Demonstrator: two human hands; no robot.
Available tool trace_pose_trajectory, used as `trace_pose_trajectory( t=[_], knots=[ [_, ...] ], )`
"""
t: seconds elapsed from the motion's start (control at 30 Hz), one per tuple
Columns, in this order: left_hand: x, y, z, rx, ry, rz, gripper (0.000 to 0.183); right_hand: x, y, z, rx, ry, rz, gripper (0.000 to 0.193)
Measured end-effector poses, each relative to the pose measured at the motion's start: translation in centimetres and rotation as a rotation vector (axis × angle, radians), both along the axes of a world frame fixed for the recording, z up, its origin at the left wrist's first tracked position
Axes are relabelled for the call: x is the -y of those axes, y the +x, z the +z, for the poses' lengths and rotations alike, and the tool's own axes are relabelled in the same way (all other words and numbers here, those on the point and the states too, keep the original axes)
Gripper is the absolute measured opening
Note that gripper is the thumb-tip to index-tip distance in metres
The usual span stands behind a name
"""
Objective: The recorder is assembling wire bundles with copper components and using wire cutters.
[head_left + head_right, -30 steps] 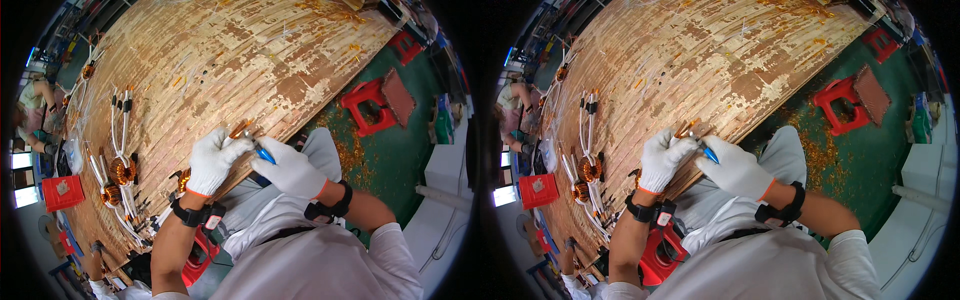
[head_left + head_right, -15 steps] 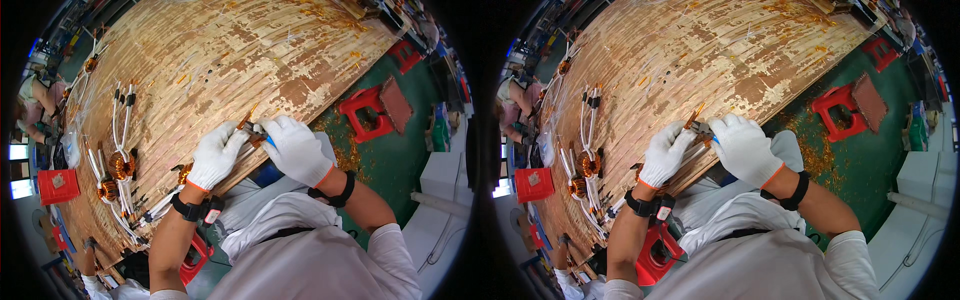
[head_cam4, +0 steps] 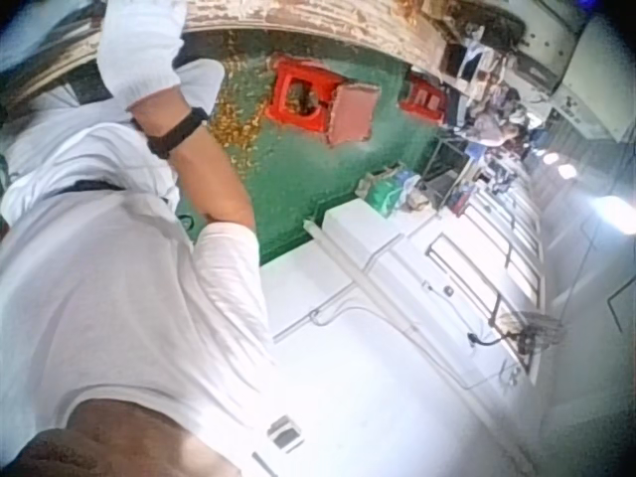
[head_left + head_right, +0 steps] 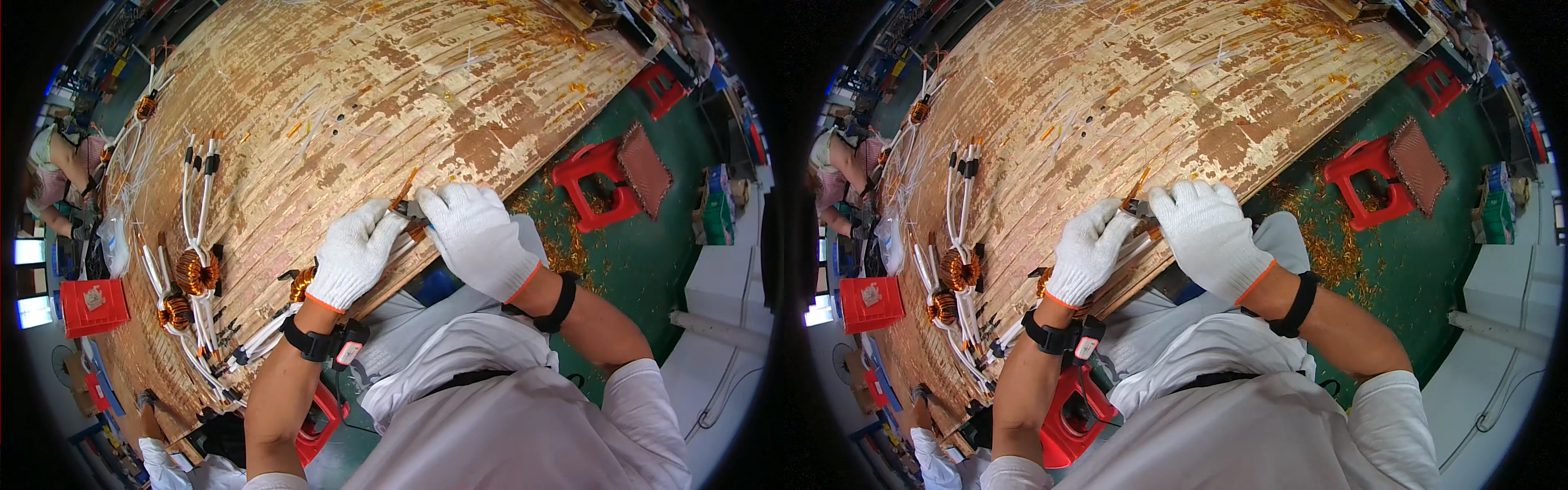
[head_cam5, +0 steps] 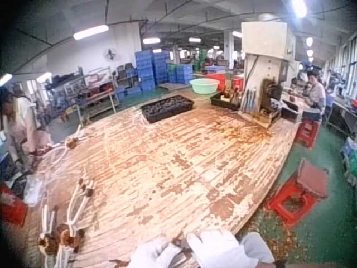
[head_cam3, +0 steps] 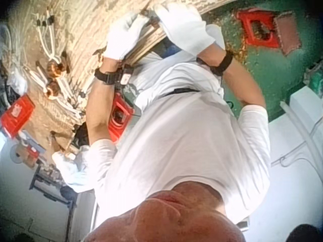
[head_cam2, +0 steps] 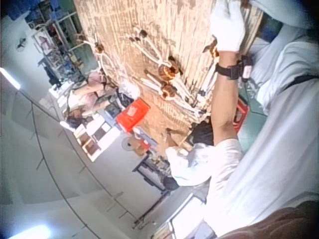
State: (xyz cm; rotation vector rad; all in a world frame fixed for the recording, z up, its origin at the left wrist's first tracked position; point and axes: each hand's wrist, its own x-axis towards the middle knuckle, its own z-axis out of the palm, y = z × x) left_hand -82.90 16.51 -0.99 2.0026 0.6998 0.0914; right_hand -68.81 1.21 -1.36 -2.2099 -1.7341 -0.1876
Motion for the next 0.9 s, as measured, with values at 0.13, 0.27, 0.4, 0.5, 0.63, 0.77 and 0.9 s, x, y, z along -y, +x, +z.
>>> trace_pose_trajectory(
  t=[0.13, 0.27, 0.4, 0.5, 0.63, 0.77, 0.9],
  knots=[
    [-0.1, -0.2, -0.7, 0.058, 0.036, -0.026, 0.028, 0.3, 0.4, 1.1, -0.262, -0.157, 0.034, 0.029],
    [0.0, -0.3, -0.5, -0.006, -0.076, -0.037, 0.028, 1.0, 1.0, 1.4, -0.665, -0.188, 0.077, 0.029],
    [-0.5, -0.2, -0.8, 0.038, -0.129, -0.071, 0.029, 0.7, 1.6, -0.1, -0.412, -0.131, 0.104, 0.031],
    [-0.4, -0.3, -0.3, -0.005, -0.205, -0.109, 0.031, 0.1, 4.1, -1.2, -0.072, 0.062, 0.289, 0.037],
    [-0.2, -0.2, 0.1, -0.013, -0.227, -0.154, 0.032, -0.2, 5.2, -2.4, 0.0, 0.105, 0.357, 0.035],
    [0.1, -0.3, -0.1, -0.006, -0.304, -0.102, 0.036, -0.1, 5.1, -1.1, -0.107, -0.057, 0.345, 0.032],
    [0.5, -0.4, 1.2, -0.104, -0.186, -0.143, 0.039, 1.3, 4.5, 2.7, -0.71, -0.399, 0.338, 0.032]
  ],
)
